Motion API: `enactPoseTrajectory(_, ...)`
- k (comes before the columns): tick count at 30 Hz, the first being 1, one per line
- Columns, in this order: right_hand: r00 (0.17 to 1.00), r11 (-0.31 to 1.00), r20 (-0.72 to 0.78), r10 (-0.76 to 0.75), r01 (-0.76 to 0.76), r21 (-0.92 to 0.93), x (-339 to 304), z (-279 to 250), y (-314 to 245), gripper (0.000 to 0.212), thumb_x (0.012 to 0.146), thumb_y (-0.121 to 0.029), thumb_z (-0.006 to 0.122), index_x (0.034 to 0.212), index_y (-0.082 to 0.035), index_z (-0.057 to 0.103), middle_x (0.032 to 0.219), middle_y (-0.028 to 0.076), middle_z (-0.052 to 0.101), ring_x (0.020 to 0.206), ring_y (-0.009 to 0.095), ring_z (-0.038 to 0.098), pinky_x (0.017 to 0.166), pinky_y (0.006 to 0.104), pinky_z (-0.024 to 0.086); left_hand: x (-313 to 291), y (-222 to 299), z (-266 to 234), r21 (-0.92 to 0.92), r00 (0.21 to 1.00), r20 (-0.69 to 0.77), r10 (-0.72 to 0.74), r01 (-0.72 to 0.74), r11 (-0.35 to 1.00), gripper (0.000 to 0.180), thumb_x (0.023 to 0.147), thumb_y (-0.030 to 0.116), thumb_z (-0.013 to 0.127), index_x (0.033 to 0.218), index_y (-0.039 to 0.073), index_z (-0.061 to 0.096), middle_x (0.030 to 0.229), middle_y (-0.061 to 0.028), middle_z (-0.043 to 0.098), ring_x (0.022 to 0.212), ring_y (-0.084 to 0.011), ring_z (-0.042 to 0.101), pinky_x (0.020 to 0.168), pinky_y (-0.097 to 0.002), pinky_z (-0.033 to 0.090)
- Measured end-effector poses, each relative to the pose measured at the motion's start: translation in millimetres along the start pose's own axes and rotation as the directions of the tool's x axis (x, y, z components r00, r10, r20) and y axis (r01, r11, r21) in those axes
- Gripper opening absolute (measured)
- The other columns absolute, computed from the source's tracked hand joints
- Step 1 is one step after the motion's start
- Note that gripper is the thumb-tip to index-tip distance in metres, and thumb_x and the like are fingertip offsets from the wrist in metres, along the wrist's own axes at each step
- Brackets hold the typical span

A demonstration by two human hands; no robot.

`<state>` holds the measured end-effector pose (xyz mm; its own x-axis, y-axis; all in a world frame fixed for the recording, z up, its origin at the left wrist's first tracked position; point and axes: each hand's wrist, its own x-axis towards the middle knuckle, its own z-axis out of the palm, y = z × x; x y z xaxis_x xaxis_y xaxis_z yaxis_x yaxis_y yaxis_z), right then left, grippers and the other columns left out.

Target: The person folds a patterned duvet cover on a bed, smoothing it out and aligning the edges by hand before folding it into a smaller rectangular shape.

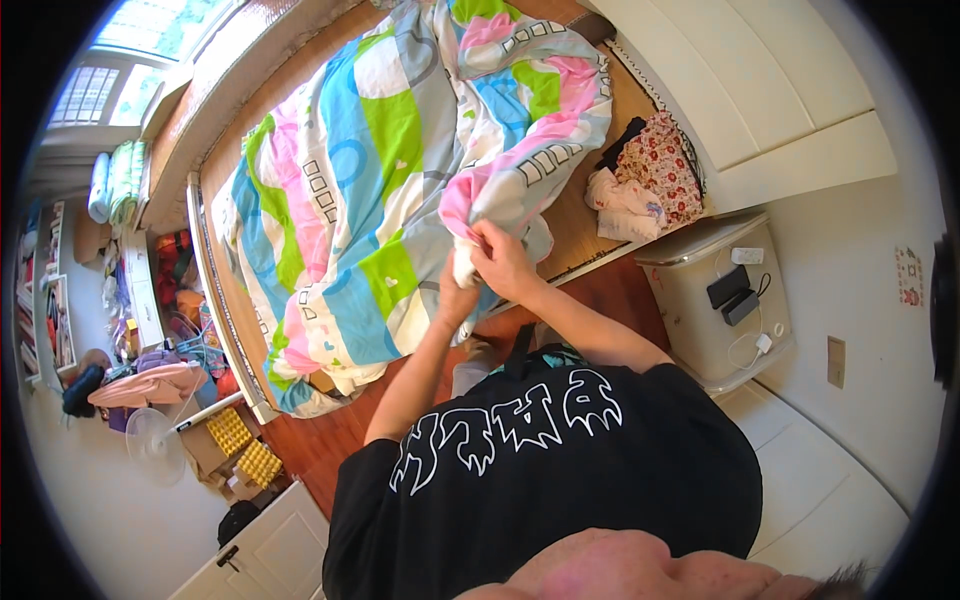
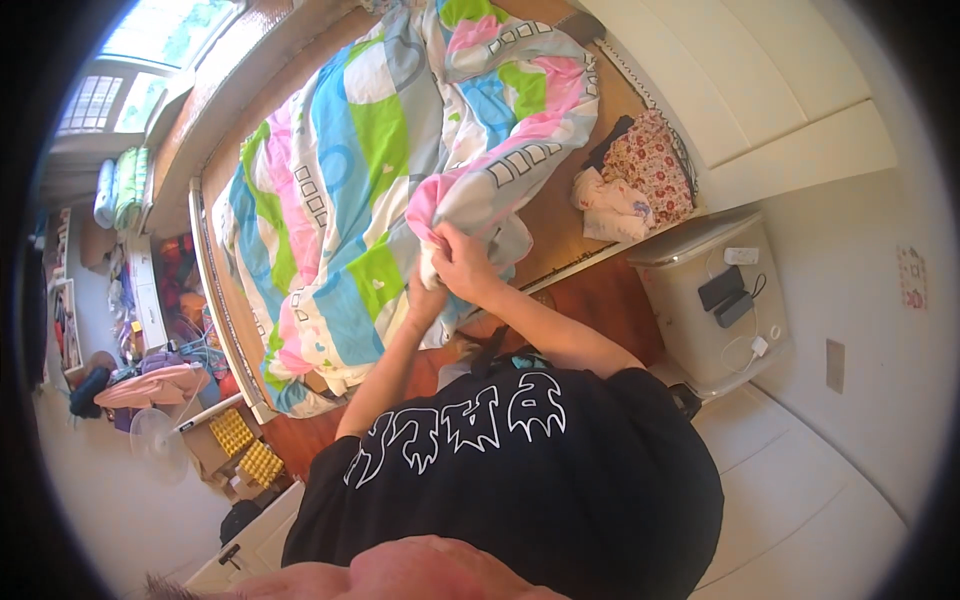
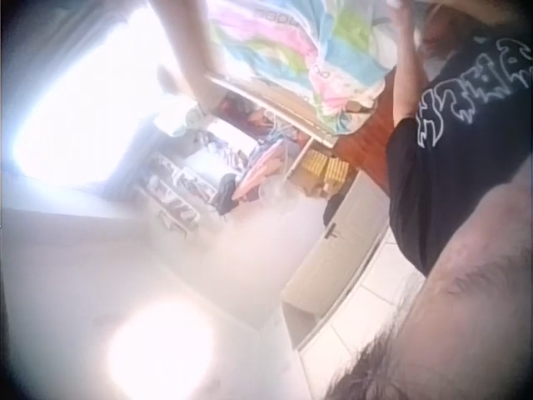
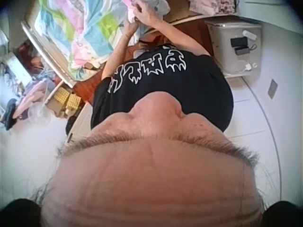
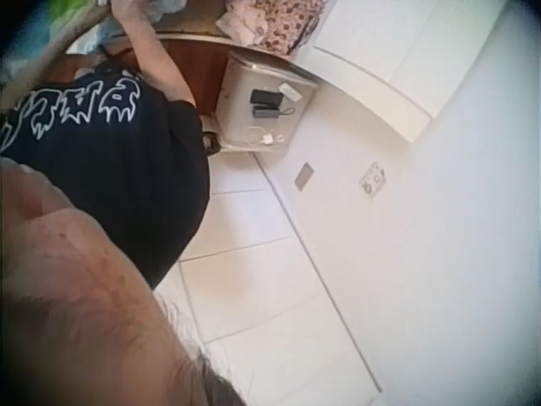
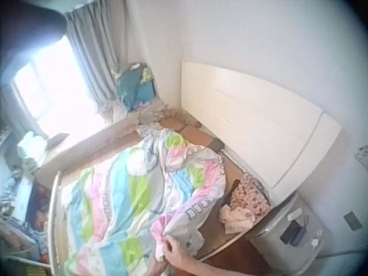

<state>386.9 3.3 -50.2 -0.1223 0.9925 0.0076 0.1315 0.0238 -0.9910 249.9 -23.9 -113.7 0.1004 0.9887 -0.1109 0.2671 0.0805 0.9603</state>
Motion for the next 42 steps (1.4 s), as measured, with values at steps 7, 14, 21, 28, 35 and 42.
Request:
enactPoseTrajectory(7,0.991,0.995,-0.122,0.06,-0.068,-0.07,-4.7,-39.9,71.6,0.031,0.086,-0.029,0.057,0.103,-0.003,0.057,0.079,0.007,0.058,0.068,0.016,0.061,0.059,0.0285,0.049,8.3,53.1,-50.3,-0.459,0.99,-0.007,-0.141,0.122,0.88,0.043,0.087,0.012,0.05,0.129,0.005,0.044,0.125,-0.0051,0.05,0.115,-0.019,0.047,0.098,-0.0304,0.037)
enactPoseTrajectory(14,0.771,0.505,0.484,0.414,-0.637,0.583,12.8,-32.0,63.4,0.074,0.084,-0.071,0.031,0.123,-0.011,0.045,0.108,0.007,0.055,0.097,0.021,0.055,0.078,0.0411,0.048,2.7,76.9,-70.4,-0.397,0.98,0.197,-0.025,0.103,0.912,0.043,0.079,0.002,0.054,0.122,0.002,0.051,0.118,-0.0076,0.056,0.108,-0.0162,0.052,0.092,-0.0298,0.042)
enactPoseTrajectory(21,0.893,0.68,-0.072,0.445,-0.284,0.676,49.5,-46.3,55.9,0.037,0.088,-0.031,0.053,0.114,-0.006,0.056,0.106,0.006,0.061,0.092,0.019,0.061,0.078,0.0315,0.051,5.1,73.8,-87.1,-0.194,0.912,0.409,0.038,0.046,0.98,0.039,0.073,0.005,0.071,0.11,0.004,0.06,0.1,0.0013,0.062,0.093,-0.0076,0.054,0.086,-0.0246,0.043)
enactPoseTrajectory(28,0.905,0.54,-0.045,0.424,-0.213,0.814,3.9,-121.9,11.2,0.055,0.091,-0.049,0.041,0.126,-0.007,0.047,0.123,0.01,0.054,0.11,0.025,0.053,0.096,0.0403,0.043,0.8,18.1,-113.1,-0.476,0.935,0.321,-0.149,0.296,0.828,0.042,0.086,0.02,0.062,0.124,0.006,0.05,0.118,-0.0037,0.056,0.107,-0.0146,0.053,0.092,-0.0287,0.041)
enactPoseTrajectory(35,0.961,0.762,0.107,0.256,-0.269,0.588,-6.0,-54.0,13.6,0.043,0.091,-0.03,0.05,0.126,-0.004,0.046,0.118,0.009,0.056,0.107,0.022,0.055,0.094,0.0377,0.045,5.3,45.9,-114.7,-0.582,0.934,0.339,-0.112,0.302,0.755,0.042,0.089,0.025,0.057,0.126,0.007,0.047,0.116,-0.0023,0.056,0.108,-0.0143,0.051,0.092,-0.0288,0.041)
enactPoseTrajectory(42,0.961,0.587,0.165,0.221,-0.266,0.764,31.7,-110.4,-99.3,0.044,0.088,-0.029,0.054,0.122,-0.002,0.048,0.108,0.013,0.059,0.097,0.025,0.06,0.088,0.0377,0.049,22.8,37.5,-106.5,-0.03,0.978,-0.209,-0.023,0.017,0.999,0.054,0.08,0.03,0.069,0.121,-0.001,0.052,0.091,-0.0102,0.062,0.081,-0.0146,0.058,0.07,-0.0266,0.048)
